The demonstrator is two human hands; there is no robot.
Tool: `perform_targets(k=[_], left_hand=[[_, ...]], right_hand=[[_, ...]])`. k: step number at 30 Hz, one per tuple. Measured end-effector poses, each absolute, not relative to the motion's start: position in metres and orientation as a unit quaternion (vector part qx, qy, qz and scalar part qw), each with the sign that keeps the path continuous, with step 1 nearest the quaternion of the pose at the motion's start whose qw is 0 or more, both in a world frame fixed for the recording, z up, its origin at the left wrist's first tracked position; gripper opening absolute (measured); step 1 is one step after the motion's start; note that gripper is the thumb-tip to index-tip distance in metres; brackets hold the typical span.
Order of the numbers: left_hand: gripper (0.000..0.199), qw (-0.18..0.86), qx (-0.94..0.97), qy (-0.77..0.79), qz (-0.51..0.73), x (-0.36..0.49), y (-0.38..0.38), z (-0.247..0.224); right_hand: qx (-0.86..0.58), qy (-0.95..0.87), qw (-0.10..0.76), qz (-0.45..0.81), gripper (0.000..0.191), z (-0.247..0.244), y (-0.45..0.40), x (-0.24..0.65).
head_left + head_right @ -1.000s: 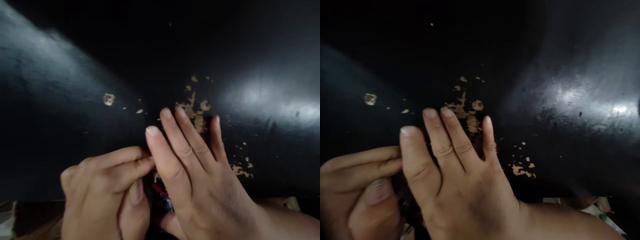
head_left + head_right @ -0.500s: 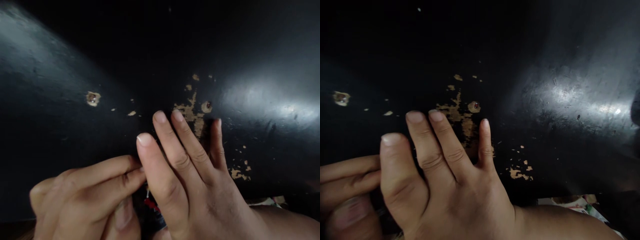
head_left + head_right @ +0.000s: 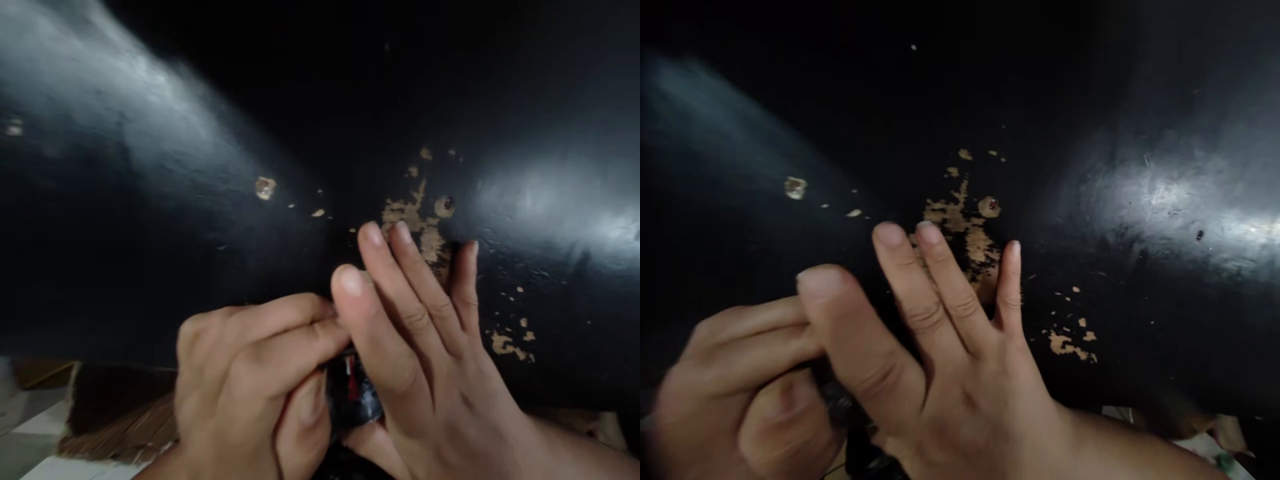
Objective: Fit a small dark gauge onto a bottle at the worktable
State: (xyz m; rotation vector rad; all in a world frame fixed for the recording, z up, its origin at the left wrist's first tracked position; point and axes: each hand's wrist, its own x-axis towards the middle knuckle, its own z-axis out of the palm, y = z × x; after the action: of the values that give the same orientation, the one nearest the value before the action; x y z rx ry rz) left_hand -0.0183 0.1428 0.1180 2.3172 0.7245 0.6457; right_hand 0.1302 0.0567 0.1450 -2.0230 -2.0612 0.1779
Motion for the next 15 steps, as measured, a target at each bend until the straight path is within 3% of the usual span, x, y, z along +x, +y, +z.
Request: perform_targets(k=[6, 15], left_hand=[[0.029, 0.275, 0.885, 0.267, 0.263, -0.026, 0.14, 0.11], [0.027, 0.326, 0.811, 0.442, 0.202, -0.007, 0.125, 0.126]], right_hand=[[-0.676, -0.726, 0.104, 0.074, 0.064, 0.147, 0.058, 0.133], [-0.694, -0.712, 0.087, 0.062, 0.061, 0.147, 0.059, 0.129]])
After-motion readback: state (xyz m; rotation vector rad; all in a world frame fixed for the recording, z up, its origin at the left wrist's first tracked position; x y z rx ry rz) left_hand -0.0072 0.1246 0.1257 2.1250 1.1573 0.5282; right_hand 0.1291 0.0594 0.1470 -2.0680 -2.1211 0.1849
